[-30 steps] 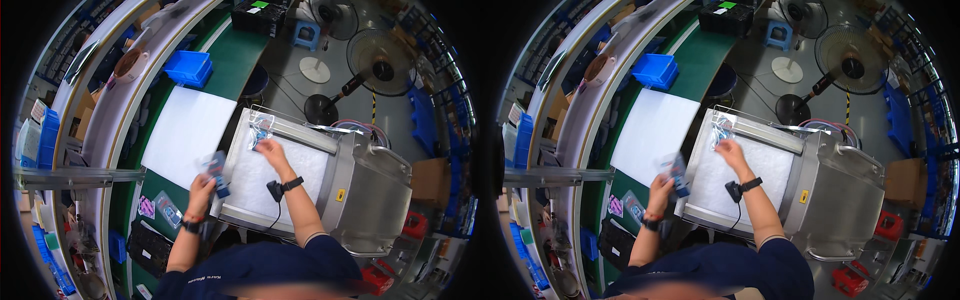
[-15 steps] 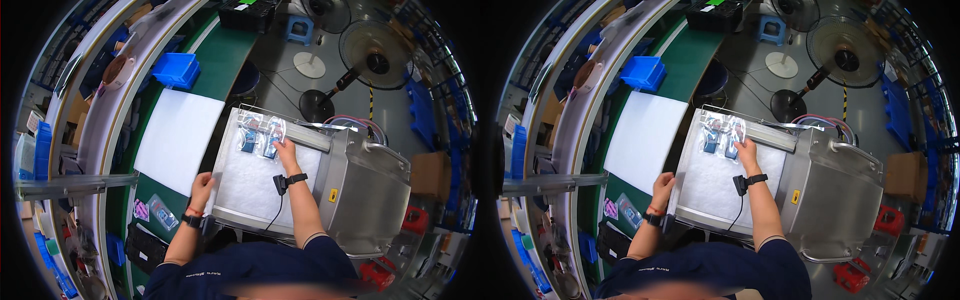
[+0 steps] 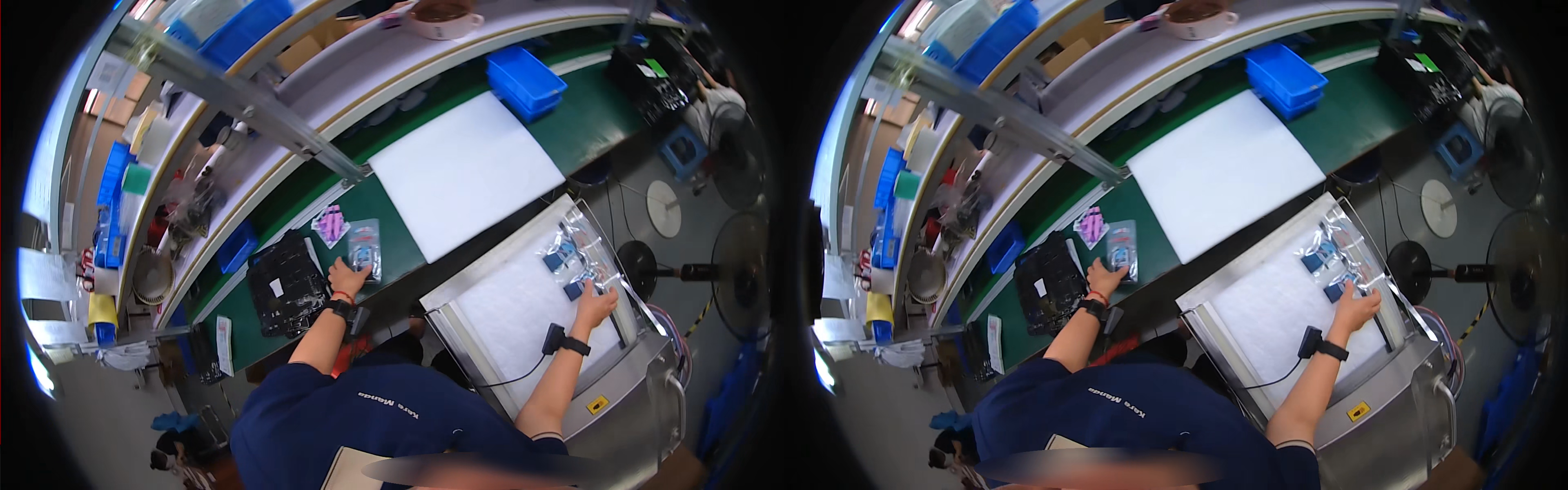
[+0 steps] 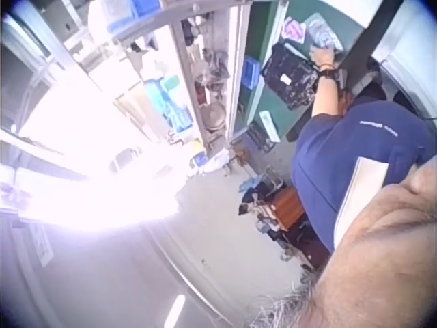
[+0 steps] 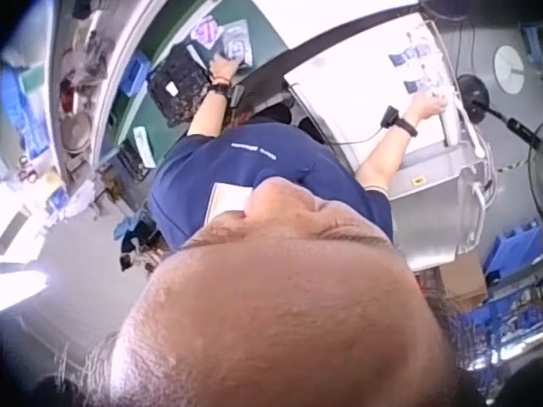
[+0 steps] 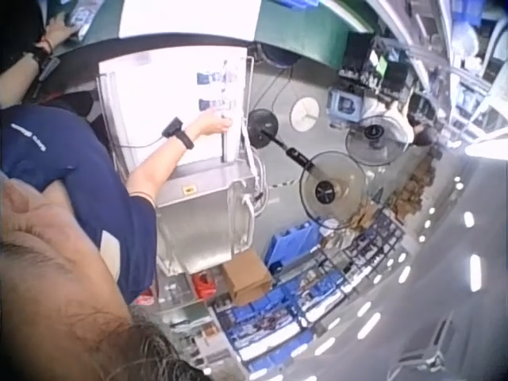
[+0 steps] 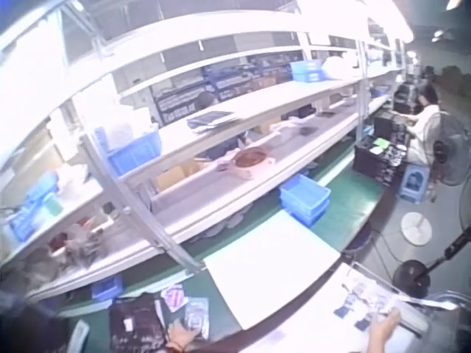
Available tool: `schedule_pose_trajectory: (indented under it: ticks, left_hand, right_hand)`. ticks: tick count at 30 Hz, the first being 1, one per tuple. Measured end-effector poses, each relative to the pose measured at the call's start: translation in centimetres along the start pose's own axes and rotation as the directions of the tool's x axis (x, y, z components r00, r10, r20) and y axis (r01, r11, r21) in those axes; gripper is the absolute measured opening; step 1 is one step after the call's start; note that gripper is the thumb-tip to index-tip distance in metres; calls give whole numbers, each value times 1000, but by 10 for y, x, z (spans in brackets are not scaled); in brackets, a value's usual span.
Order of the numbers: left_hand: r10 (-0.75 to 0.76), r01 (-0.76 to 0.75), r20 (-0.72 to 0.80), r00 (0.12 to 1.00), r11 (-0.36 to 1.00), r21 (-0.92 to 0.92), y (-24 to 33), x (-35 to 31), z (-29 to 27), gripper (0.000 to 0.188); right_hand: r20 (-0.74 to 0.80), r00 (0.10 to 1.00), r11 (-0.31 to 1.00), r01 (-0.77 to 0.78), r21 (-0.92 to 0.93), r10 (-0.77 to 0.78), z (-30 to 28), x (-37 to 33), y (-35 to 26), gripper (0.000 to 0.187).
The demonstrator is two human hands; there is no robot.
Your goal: Packaging, vacuum sealing, and organizing electronic components at a manufacturing workstation.
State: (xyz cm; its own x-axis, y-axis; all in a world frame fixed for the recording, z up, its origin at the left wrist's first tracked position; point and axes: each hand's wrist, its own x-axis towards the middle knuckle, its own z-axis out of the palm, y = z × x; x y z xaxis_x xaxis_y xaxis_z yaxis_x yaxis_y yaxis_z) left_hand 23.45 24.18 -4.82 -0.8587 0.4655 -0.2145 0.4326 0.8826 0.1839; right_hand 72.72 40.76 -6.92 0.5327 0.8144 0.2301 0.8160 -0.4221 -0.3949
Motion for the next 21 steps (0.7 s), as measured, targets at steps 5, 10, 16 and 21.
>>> schedule_pose_trajectory:
  ticks: [5,10,16,21]
  left_hand:
    - [-68,89,183,981,990,-108,-5,15,-8,88]
    - [-146,182,305,941,979,-93,7,22,-15,73]
    - [169,-86,206,964,930,-357,-6,25,-7,56]
    - [468,-223,388,794,818,-530,-13,33,-20,56]
  right_hand:
    - [178,964,943,136,304,-197,-2,-30,-31,51]
    - [346,886,885,134,446,-309,-13,-82,-97,36]
    - [450,650,709,199,677,-612,-21,-145,-172,26]
    - [358,480,542,328,774,-801,-43,-180,-237,28]
